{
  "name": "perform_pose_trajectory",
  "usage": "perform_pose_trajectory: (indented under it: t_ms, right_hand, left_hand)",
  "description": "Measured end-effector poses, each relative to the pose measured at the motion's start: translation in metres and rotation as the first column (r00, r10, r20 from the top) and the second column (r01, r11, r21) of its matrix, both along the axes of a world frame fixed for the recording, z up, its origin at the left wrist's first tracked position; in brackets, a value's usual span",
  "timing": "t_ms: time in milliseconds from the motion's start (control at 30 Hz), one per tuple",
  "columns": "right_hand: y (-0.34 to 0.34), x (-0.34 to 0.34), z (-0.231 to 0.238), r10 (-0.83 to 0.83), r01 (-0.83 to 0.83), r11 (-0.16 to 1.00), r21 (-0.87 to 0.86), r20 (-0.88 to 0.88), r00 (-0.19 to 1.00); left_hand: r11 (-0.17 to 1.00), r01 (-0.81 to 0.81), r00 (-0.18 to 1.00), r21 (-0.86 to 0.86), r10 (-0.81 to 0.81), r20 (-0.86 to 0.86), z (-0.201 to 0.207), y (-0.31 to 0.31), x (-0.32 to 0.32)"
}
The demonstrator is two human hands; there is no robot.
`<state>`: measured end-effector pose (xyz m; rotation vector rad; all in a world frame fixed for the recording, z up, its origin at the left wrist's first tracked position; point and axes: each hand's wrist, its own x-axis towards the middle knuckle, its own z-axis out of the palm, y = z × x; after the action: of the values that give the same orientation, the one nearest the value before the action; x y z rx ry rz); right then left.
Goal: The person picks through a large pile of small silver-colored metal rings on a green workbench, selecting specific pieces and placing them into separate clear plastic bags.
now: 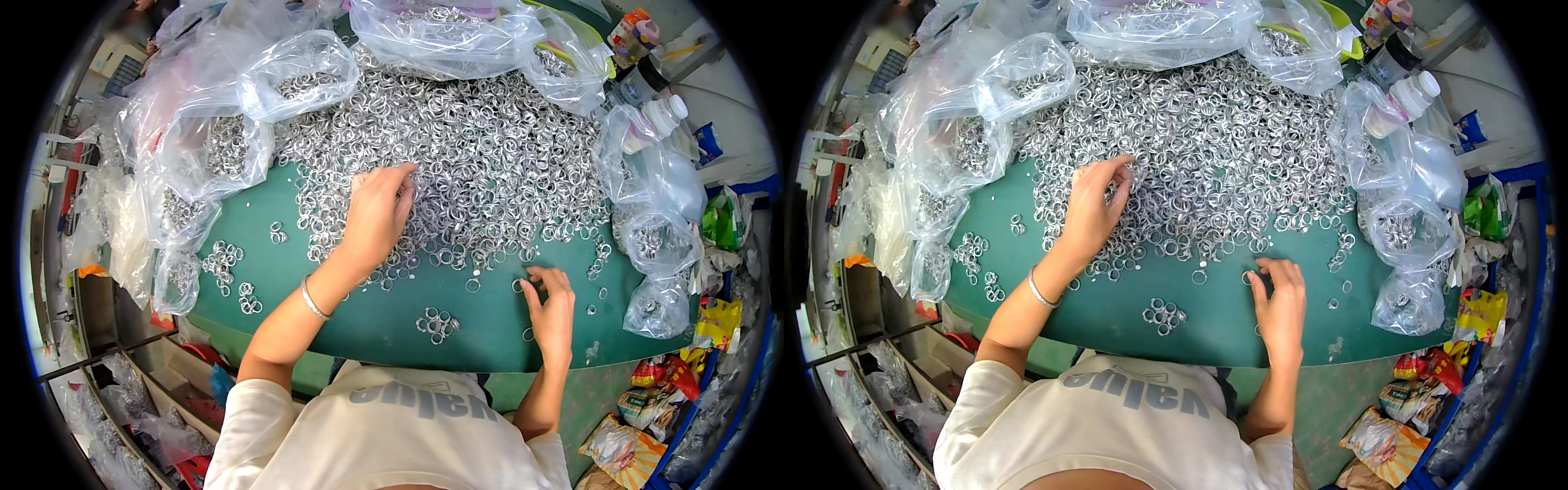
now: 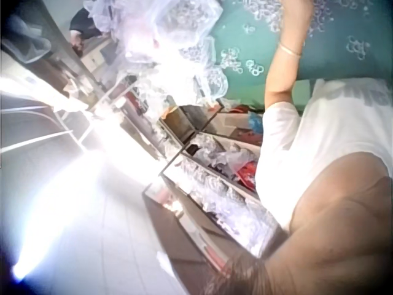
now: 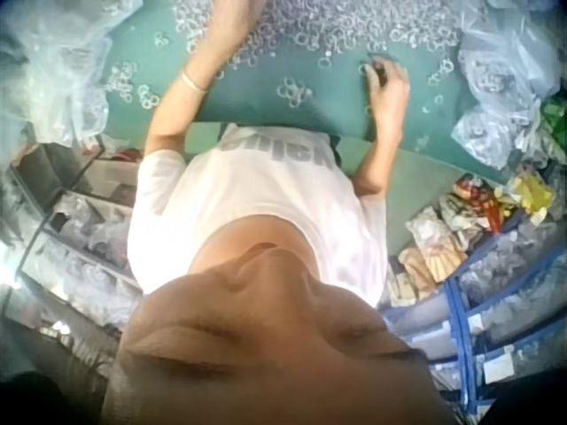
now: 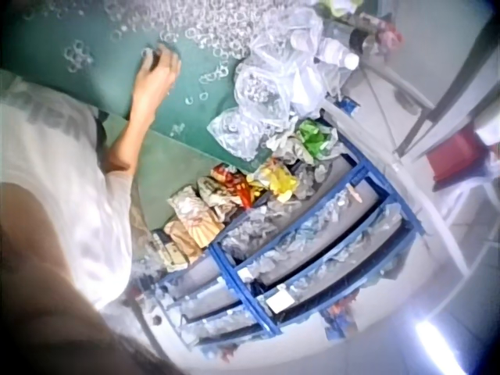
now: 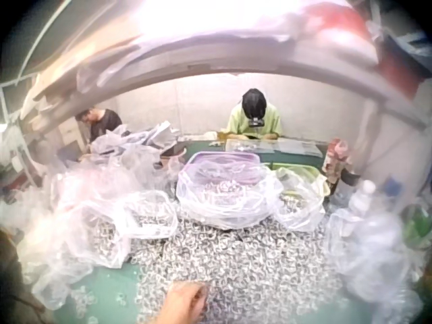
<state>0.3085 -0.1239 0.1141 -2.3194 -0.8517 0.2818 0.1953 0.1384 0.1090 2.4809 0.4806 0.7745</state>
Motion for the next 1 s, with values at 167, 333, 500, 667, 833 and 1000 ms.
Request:
perform_pose_trajectory:
  t_ms: [167,333,500,667,833,1000]
  right_hand:
    - [-0.002,-0.001,-0.003,0.012,-0.012,1.0,-0.014,0.005,1.0]
    - [-0.007,0.001,0.001,-0.01,0.011,1.0,0.011,-0.082,0.997]
    - [-0.004,-0.001,0.0,0.006,-0.004,1.0,0.03,-0.067,0.998]
    - [-0.008,-0.004,-0.008,0.062,-0.062,0.997,-0.045,-0.013,0.998]
    - [-0.022,0.006,0.006,0.158,-0.16,0.986,-0.049,-0.047,0.986]
    - [0.008,0.009,0.006,0.083,-0.081,0.994,0.078,-0.028,0.996]
  left_hand:
    - [0.994,-0.056,0.998,0.094,0.057,-0.01,-0.002,-0.006,0.003]
    - [0.987,0.018,0.996,-0.162,-0.004,0.087,0.019,-0.013,0.009]
    - [0.959,0.23,0.969,-0.167,-0.242,-0.054,0.007,-0.081,0.011]
    - [0.874,0.482,0.832,-0.052,-0.476,-0.286,-0.028,-0.142,0.027]
    - [0.897,0.44,0.856,-0.051,-0.436,-0.279,-0.02,-0.146,0.014]
    - [0.983,0.15,0.972,0.108,-0.126,-0.201,-0.013,-0.088,0.01]
